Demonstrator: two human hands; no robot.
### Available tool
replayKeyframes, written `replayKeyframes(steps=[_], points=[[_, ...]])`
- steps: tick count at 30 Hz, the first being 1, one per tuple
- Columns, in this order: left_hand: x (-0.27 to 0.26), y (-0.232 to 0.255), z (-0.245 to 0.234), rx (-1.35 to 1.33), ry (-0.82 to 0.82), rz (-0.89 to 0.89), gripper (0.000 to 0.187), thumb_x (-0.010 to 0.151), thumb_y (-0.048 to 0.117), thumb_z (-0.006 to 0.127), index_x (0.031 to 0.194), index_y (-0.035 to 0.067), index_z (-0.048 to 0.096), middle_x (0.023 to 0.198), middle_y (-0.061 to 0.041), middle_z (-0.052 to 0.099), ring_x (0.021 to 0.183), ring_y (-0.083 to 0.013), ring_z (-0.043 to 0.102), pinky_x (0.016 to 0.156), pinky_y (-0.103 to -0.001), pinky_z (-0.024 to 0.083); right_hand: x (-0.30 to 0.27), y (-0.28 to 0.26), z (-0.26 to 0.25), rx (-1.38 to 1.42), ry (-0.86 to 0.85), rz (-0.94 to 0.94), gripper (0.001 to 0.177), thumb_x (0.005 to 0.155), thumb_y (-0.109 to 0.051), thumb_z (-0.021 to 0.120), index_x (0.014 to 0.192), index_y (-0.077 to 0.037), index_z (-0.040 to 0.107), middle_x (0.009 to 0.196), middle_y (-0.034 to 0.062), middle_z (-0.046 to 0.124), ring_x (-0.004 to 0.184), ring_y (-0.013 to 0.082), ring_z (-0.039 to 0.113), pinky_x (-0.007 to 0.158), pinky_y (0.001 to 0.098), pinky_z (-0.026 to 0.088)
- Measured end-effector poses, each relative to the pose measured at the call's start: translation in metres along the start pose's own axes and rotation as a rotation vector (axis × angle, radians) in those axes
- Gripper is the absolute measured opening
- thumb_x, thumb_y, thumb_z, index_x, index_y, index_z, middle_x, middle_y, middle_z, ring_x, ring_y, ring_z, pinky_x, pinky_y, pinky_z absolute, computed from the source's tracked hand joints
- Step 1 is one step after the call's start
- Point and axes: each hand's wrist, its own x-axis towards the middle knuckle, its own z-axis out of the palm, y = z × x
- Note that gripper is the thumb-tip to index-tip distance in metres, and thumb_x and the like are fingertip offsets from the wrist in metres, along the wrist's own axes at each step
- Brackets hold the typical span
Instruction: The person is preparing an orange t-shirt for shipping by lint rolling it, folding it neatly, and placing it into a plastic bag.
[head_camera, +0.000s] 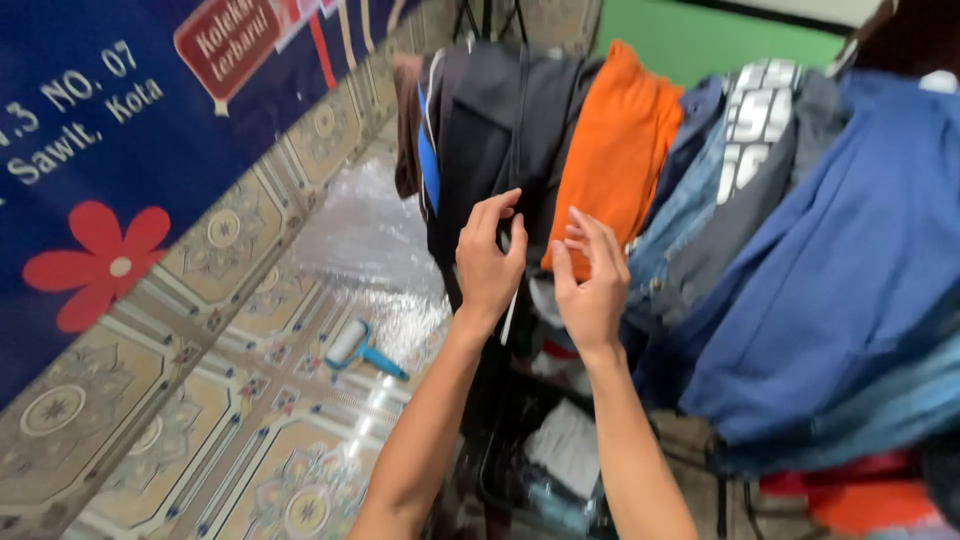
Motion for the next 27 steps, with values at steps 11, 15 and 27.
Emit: replayKeyframes(steps=[11, 15, 27], points=[[0.086, -0.071, 0.072, 0.392, -0.027, 0.176, 0.039, 0.087, 0.021, 0.079, 0.124, 0.02, 0.066, 0.113, -0.005, 0.06, 0.095, -0.0275, 0.068, 0.076, -0.041, 0.057, 0.06, 0.056, 0.044, -0.133, -0.109, -0.065, 0.05, 0.096, 0.012, 0.06, 0.144, 0.002, 0.053, 0.142, 0.0282, 0.05, 0.125, 0.0481, 0.056, 0.096, 0.0479, 0.059], [0.092, -0.062, 0.066, 0.428, 0.027, 0.226, 0.02, 0.084, 0.018, 0.077, 0.1, 0.022, 0.066, 0.097, 0.006, 0.054, 0.086, -0.0199, 0.06, 0.067, -0.034, 0.049, 0.067, 0.059, 0.042, -0.515, 0.042, -0.2, 0.051, 0.089, -0.002, 0.076, 0.138, -0.006, 0.062, 0.132, 0.0154, 0.054, 0.113, 0.0334, 0.061, 0.097, 0.0485, 0.054], [0.044, -0.023, 0.101, 0.282, -0.028, 0.163, 0.016, 0.089, 0.038, 0.076, 0.102, 0.031, 0.069, 0.088, 0.015, 0.063, 0.092, -0.0081, 0.06, 0.091, -0.036, 0.031, 0.028, 0.093, -0.011, -0.551, 0.122, 0.032, 0.047, 0.093, -0.001, 0.073, 0.138, 0.001, 0.059, 0.117, 0.0182, 0.06, 0.088, 0.0308, 0.067, 0.077, 0.0446, 0.057]])
